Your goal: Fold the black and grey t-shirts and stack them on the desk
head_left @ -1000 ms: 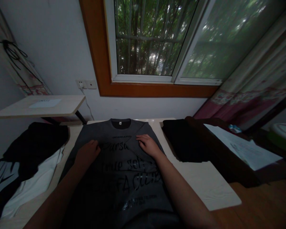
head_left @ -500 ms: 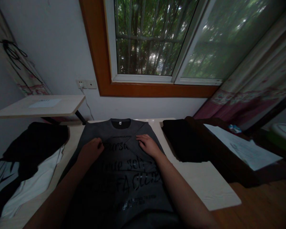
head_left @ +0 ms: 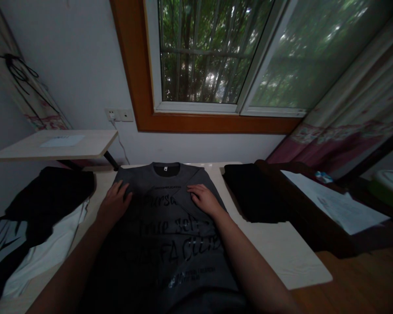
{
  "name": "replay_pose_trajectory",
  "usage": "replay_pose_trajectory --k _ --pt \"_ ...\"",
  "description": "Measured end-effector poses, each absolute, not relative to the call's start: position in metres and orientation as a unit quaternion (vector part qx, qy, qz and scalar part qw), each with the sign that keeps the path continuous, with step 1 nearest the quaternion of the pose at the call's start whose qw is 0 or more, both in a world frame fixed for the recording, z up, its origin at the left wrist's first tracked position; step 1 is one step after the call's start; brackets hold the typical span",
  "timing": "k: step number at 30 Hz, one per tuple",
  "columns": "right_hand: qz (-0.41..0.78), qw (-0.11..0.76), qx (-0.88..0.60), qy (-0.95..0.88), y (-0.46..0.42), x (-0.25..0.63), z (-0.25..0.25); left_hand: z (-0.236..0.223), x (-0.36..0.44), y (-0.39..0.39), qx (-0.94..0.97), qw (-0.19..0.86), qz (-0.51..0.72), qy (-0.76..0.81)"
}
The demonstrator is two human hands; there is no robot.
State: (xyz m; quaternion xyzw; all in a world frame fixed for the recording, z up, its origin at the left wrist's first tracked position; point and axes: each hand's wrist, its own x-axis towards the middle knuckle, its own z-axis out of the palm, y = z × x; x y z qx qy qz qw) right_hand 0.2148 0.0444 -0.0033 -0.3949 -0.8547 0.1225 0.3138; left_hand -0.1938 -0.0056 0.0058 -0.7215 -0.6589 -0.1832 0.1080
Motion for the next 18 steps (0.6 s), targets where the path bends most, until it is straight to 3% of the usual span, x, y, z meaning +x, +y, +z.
replay_pose_trajectory --k 7,18 --pt "0.123 0.317 -0.396 -0.853 0.045 0.214 -0.004 -0.018 -0.215 -0.001 -0.750 0.092 -0.102 -0.647" --pt "0.121 0.317 -0.392 -0.855 0.044 0.214 -0.002 -0.011 -0.232 -0.007 -0.734 0.061 -0.065 -0.673"
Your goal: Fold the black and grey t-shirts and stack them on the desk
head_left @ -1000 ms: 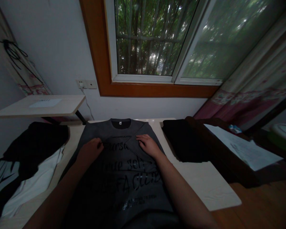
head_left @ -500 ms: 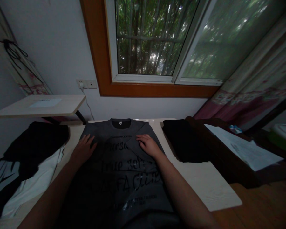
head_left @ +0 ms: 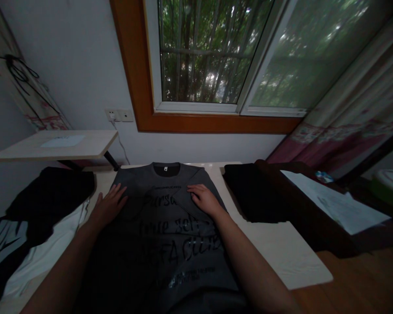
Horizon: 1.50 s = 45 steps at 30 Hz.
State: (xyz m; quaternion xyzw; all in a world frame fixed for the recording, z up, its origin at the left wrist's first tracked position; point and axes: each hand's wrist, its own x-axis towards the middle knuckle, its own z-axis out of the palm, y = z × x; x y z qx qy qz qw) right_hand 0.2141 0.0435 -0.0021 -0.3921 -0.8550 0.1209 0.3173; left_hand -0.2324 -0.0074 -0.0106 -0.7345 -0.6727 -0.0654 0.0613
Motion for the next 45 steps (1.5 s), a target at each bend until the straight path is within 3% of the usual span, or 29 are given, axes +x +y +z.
replay_pose_trajectory --k 4,13,23,33,45 --pt "0.123 0.318 -0.392 -0.855 0.044 0.214 -0.003 0.002 -0.213 -0.004 -0.732 0.087 -0.080 -0.671" --pt "0.125 0.319 -0.395 -0.852 0.045 0.214 -0.005 -0.002 -0.143 0.019 -0.750 0.030 -0.154 -0.642" --pt "0.123 0.315 -0.395 -0.854 0.044 0.215 -0.003 0.006 -0.146 0.022 -0.735 0.033 -0.269 -0.622" --pt "0.127 0.312 -0.398 -0.853 0.043 0.213 -0.001 0.002 -0.157 0.012 -0.813 -0.042 -0.163 -0.557" --pt "0.132 0.317 -0.399 -0.850 0.043 0.213 -0.002 0.010 -0.198 -0.023 -0.773 -0.007 -0.209 -0.599"
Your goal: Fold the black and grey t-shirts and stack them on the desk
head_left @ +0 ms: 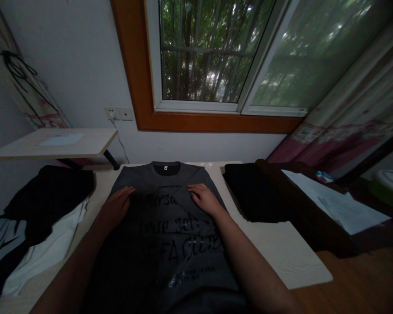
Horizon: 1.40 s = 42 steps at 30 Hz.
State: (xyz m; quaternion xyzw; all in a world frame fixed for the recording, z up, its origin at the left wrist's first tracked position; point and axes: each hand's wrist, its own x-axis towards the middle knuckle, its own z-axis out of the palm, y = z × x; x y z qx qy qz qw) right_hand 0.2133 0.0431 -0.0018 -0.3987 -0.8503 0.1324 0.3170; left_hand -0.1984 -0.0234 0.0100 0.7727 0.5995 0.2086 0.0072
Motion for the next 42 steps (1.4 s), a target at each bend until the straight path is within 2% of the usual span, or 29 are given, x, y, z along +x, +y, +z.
replay_pose_trajectory --k 8,20,29,35,42 --pt "0.125 0.315 -0.396 -0.853 0.042 0.213 -0.002 -0.003 -0.276 -0.065 0.792 -0.055 0.148 0.590" --pt "0.125 0.315 -0.398 -0.853 0.043 0.213 -0.002 -0.009 -0.294 -0.067 0.750 -0.103 0.118 0.643" --pt "0.126 0.314 -0.398 -0.853 0.043 0.214 -0.003 -0.025 -0.315 -0.055 0.752 -0.061 0.053 0.654" --pt "0.126 0.318 -0.396 -0.852 0.043 0.213 -0.003 -0.001 -0.302 -0.033 0.763 -0.013 0.060 0.644" --pt "0.123 0.318 -0.396 -0.852 0.042 0.213 -0.001 0.006 -0.236 0.018 0.776 0.015 0.102 0.622"
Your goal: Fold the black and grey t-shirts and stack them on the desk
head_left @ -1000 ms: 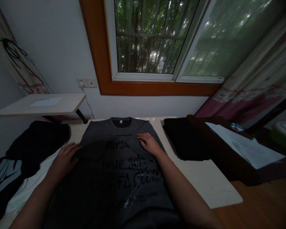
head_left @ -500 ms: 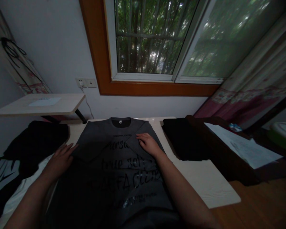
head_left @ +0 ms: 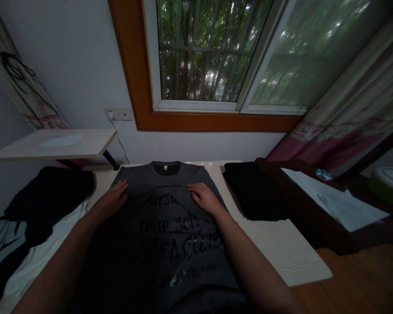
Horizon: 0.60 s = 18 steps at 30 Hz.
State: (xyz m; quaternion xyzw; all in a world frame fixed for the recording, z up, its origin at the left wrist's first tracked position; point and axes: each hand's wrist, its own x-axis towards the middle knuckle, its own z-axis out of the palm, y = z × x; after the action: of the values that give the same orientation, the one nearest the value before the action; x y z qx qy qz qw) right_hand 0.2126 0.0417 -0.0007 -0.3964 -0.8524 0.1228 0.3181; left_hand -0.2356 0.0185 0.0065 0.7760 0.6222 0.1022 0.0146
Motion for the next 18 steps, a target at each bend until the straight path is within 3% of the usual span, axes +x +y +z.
replay_pose_trajectory --k 6,18 --pt "0.128 0.315 -0.400 -0.851 0.043 0.214 -0.001 -0.007 -0.203 0.054 0.730 0.002 0.079 0.679" --pt "0.124 0.313 -0.400 -0.852 0.044 0.214 -0.003 -0.008 -0.213 0.068 0.670 -0.022 0.071 0.739"
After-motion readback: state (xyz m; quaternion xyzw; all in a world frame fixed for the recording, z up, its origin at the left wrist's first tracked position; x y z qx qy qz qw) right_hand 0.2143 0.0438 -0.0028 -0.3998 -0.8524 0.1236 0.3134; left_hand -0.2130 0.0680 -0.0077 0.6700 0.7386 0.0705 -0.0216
